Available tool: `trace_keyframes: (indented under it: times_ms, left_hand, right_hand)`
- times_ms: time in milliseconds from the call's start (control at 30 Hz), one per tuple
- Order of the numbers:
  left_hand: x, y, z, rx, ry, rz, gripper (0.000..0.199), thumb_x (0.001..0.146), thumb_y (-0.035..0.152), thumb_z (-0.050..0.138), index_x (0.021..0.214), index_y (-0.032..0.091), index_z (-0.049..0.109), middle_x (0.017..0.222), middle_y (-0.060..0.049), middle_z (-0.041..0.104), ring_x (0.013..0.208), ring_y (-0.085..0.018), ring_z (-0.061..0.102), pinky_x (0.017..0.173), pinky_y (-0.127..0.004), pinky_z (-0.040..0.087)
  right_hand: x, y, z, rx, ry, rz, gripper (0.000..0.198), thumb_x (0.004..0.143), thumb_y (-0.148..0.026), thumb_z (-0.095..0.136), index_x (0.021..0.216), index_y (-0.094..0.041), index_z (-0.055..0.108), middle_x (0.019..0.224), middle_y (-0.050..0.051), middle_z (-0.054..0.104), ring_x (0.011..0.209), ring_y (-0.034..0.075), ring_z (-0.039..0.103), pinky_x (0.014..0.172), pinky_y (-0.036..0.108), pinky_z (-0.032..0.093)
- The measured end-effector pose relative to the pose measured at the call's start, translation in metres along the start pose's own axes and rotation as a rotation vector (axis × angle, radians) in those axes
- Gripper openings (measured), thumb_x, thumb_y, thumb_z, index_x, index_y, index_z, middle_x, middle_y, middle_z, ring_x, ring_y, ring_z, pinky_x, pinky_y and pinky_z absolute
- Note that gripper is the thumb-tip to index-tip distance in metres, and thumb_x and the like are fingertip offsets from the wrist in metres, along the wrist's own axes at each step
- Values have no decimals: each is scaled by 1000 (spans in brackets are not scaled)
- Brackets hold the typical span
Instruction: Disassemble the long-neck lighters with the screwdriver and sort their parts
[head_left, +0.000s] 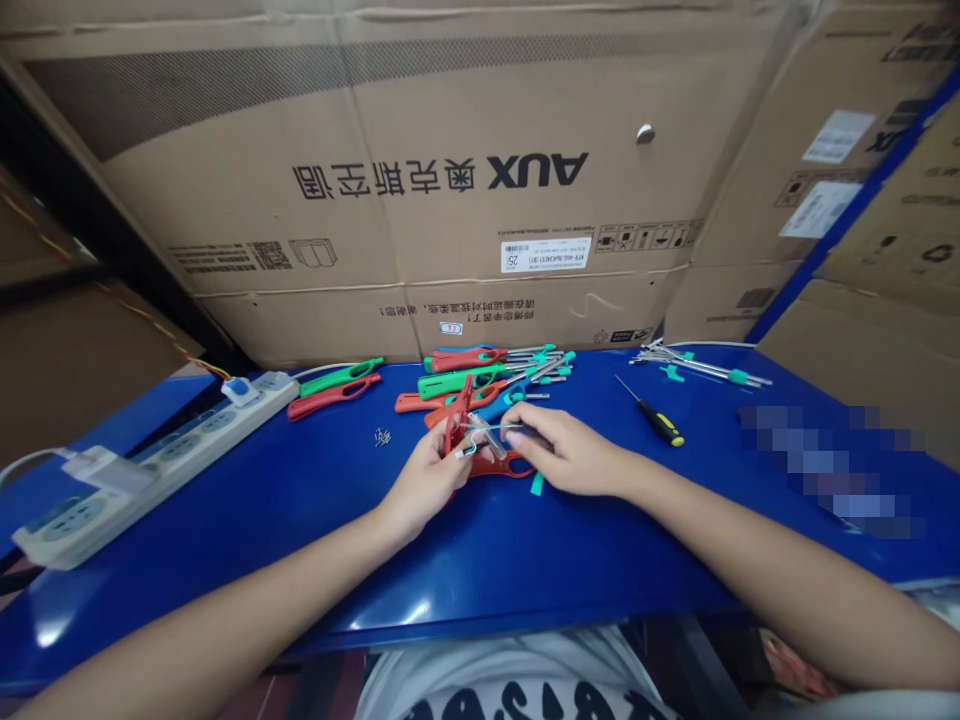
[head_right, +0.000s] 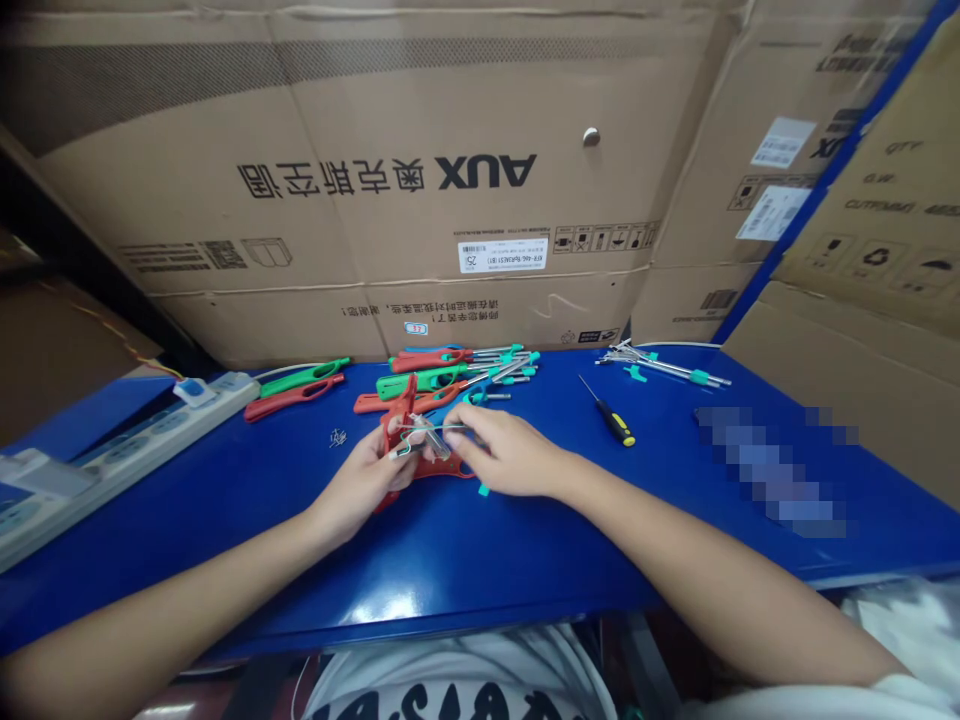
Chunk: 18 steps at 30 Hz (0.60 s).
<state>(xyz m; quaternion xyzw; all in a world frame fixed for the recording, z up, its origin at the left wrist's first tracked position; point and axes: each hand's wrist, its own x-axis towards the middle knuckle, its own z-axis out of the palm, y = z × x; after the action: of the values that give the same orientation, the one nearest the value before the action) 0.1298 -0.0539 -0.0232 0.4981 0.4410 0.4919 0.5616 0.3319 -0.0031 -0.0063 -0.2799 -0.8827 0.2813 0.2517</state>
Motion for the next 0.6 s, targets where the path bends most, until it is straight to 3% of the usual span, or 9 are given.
trace_keyframes:
  times_ms: [100, 167, 233, 300, 433, 600]
  left_hand:
    - [-1, -6, 1, 0, -34, -37, 48, 77, 59, 77, 91, 16, 59, 54, 10, 41, 42, -3, 22, 41, -18, 18]
    - [-2, -8, 1, 60, -57, -30, 46, 81, 58, 74, 95, 16, 63, 56, 7, 47, 43, -5, 33, 43, -18, 28]
    - [-3, -8, 0, 160, -73, 59, 41, 85, 54, 71, 101, 16, 67, 69, 1, 61, 56, -11, 53, 54, -22, 45]
    - [-5, -7, -4, 337, -88, 218, 33, 88, 45, 70, 105, 17, 71, 90, -5, 70, 80, -18, 66, 75, -29, 54]
    - [-6, -5, -16, 761, -87, 503, 29, 86, 26, 74, 113, 19, 70, 110, -7, 69, 101, -22, 67, 95, -34, 53]
    - [-2, -9, -25, 1017, -184, 517, 33, 91, 23, 69, 124, 20, 65, 123, -9, 67, 111, -24, 67, 97, -36, 54]
  right_hand:
    - [-2, -4, 8, -88, -56, 77, 40, 91, -51, 63, 118, -23, 53, 109, 5, 71, 93, 21, 67, 78, 30, 47]
    - [-2, -3, 9, -153, -85, 71, 38, 93, -47, 62, 120, -22, 55, 113, 7, 72, 97, 24, 68, 80, 32, 47]
    - [-1, -2, 5, -175, -137, 44, 27, 98, -37, 54, 120, -21, 57, 110, 8, 74, 95, 23, 70, 78, 31, 47]
    - [-2, 0, -4, -182, -191, 17, 26, 100, -28, 49, 123, -21, 57, 109, 8, 74, 94, 22, 69, 78, 30, 46]
    - [-7, 4, -27, -255, -309, 4, 21, 100, -25, 45, 116, -21, 58, 102, 7, 72, 87, 20, 65, 72, 28, 42]
    - [-12, 9, -39, -377, -454, 35, 13, 98, -29, 48, 97, -21, 58, 83, 4, 66, 68, 16, 55, 61, 25, 33]
